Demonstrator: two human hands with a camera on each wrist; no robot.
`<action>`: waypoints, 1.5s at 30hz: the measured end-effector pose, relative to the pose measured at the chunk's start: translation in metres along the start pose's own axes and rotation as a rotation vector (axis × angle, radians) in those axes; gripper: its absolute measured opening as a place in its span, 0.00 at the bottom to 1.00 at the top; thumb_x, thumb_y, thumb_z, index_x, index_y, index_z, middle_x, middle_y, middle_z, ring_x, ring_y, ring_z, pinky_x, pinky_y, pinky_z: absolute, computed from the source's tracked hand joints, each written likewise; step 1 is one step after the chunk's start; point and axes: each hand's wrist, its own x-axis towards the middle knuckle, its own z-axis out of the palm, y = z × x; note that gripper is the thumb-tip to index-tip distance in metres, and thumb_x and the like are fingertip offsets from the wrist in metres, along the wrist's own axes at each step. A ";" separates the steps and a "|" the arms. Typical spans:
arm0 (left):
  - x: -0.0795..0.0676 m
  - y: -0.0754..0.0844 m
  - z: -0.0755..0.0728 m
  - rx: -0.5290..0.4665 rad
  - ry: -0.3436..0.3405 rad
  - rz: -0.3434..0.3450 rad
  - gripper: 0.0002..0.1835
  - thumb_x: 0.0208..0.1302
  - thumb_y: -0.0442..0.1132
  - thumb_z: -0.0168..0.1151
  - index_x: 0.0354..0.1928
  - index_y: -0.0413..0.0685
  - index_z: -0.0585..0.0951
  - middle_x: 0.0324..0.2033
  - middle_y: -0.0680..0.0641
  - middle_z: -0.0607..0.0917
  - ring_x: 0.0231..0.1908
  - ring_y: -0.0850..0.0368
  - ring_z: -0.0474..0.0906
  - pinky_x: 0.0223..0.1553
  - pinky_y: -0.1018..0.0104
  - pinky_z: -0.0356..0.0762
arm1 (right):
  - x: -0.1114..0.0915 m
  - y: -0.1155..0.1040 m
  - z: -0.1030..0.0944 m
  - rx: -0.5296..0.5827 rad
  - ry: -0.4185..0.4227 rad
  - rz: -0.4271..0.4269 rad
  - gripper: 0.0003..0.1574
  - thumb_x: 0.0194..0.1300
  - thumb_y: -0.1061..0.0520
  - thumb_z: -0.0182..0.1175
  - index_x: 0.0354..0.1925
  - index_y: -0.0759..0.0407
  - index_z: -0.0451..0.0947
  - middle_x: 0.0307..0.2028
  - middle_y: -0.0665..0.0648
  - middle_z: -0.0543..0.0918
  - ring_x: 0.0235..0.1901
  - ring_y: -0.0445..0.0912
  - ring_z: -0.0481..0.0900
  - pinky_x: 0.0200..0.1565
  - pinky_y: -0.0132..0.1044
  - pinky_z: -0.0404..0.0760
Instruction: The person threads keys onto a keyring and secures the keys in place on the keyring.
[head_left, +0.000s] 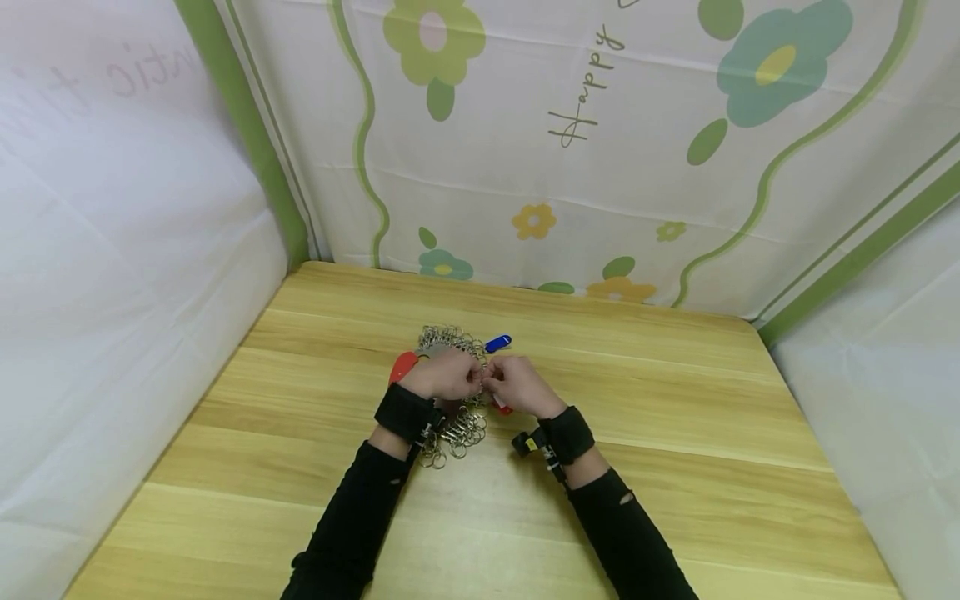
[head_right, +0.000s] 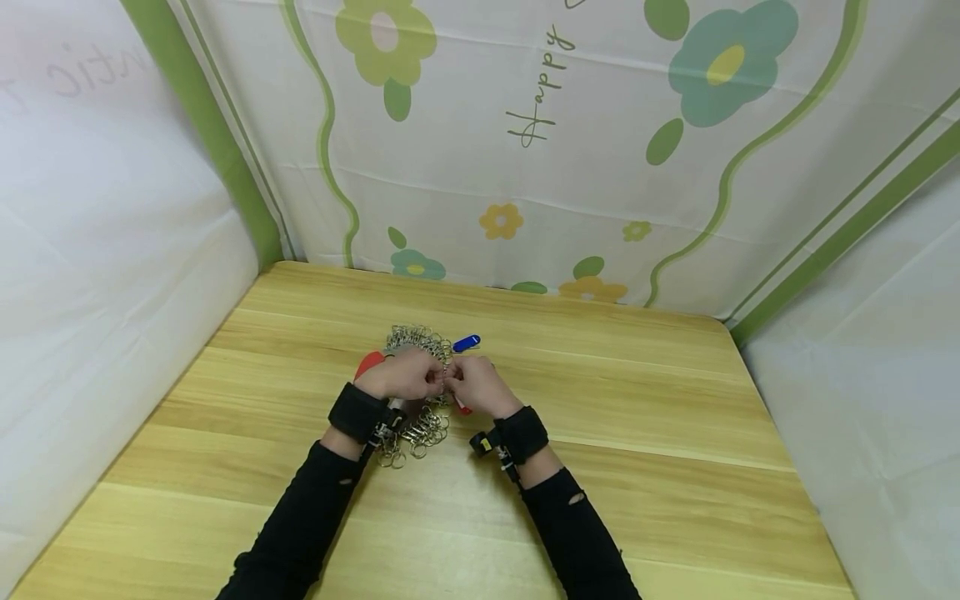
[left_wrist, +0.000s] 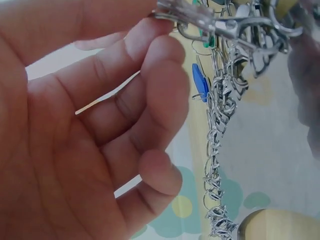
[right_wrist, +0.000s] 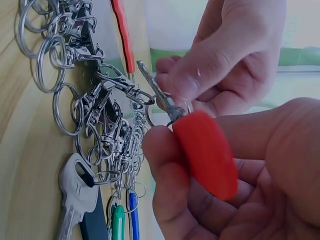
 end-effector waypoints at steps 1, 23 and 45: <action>0.000 0.000 0.000 -0.007 -0.001 0.002 0.17 0.62 0.35 0.57 0.16 0.53 0.70 0.13 0.56 0.65 0.15 0.62 0.60 0.23 0.71 0.59 | 0.000 0.000 0.000 -0.005 0.003 0.001 0.07 0.68 0.61 0.56 0.30 0.59 0.76 0.26 0.56 0.82 0.19 0.42 0.76 0.24 0.33 0.75; 0.001 -0.003 0.003 -0.030 -0.012 -0.022 0.17 0.65 0.37 0.56 0.17 0.53 0.69 0.13 0.56 0.64 0.14 0.62 0.60 0.22 0.71 0.60 | 0.000 -0.001 0.001 -0.021 0.012 -0.016 0.07 0.67 0.63 0.57 0.30 0.59 0.76 0.23 0.52 0.80 0.17 0.41 0.74 0.22 0.32 0.73; 0.000 0.001 -0.001 -0.151 -0.040 0.006 0.13 0.64 0.41 0.62 0.22 0.51 0.73 0.16 0.56 0.68 0.17 0.62 0.63 0.25 0.71 0.62 | -0.006 0.008 -0.012 0.086 -0.198 -0.076 0.06 0.65 0.68 0.53 0.39 0.64 0.76 0.31 0.57 0.81 0.29 0.49 0.79 0.29 0.35 0.76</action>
